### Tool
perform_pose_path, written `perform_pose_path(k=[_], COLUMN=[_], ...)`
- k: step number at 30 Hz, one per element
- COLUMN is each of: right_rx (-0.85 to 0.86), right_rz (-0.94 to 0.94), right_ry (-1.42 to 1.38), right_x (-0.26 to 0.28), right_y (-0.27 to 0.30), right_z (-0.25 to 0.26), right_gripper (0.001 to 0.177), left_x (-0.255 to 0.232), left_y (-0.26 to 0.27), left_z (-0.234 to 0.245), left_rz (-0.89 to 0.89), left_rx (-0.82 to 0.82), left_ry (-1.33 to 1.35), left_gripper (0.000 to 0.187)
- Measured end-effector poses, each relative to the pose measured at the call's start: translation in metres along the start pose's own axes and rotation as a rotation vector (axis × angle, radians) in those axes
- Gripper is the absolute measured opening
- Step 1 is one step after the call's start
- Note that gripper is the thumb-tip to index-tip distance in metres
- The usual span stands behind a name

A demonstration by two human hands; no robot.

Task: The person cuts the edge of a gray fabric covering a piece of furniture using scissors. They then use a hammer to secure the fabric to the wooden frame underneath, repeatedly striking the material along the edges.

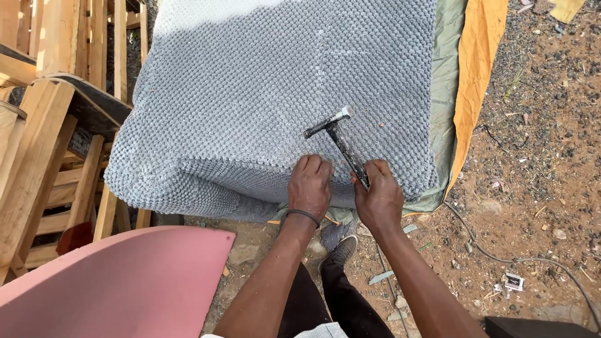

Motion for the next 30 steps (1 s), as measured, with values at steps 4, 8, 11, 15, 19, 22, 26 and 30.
perform_pose_path(k=[4,8,11,15,19,22,26,30], right_rx=[0.043,0.074,0.124,0.189,0.171,0.177,0.344,0.341], right_rz=[-0.048,-0.085,-0.089,-0.145,-0.130,-0.208,-0.348,-0.270], right_ry=[-0.008,-0.089,-0.101,-0.197,-0.046,0.149,0.405,0.512], right_x=[0.002,-0.009,-0.022,-0.030,-0.004,0.024,0.032,0.036], right_y=[-0.003,-0.008,-0.010,-0.020,-0.001,0.038,0.060,0.060], right_z=[0.006,0.003,0.005,0.017,0.062,0.107,0.121,0.120], right_gripper=[0.007,0.010,0.018,0.024,0.027,0.033,0.055,0.072], left_x=[-0.021,-0.053,-0.055,-0.050,-0.051,-0.051,-0.059,-0.056], left_y=[0.008,0.006,0.013,0.008,0.007,0.006,0.000,-0.008], left_z=[0.017,0.062,0.052,0.039,0.045,0.047,0.060,0.068], left_rz=[0.093,0.189,0.312,0.299,0.296,0.289,0.317,0.267], left_rx=[-0.030,-0.127,-0.227,-0.273,-0.265,-0.248,-0.071,-0.051], left_ry=[-0.017,0.018,0.015,0.000,-0.020,-0.014,-0.073,-0.104], left_gripper=[0.015,0.019,0.038,0.042,0.046,0.047,0.052,0.052])
Point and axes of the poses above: each hand's wrist, its own y-axis away from the middle knuckle, its own z-axis out of the back of the hand, x = y × z, the point moved 6 cm from there along -y, towards the middle knuckle, and after that the axes turned 8 degrees about -y, right-handed, at the moved point
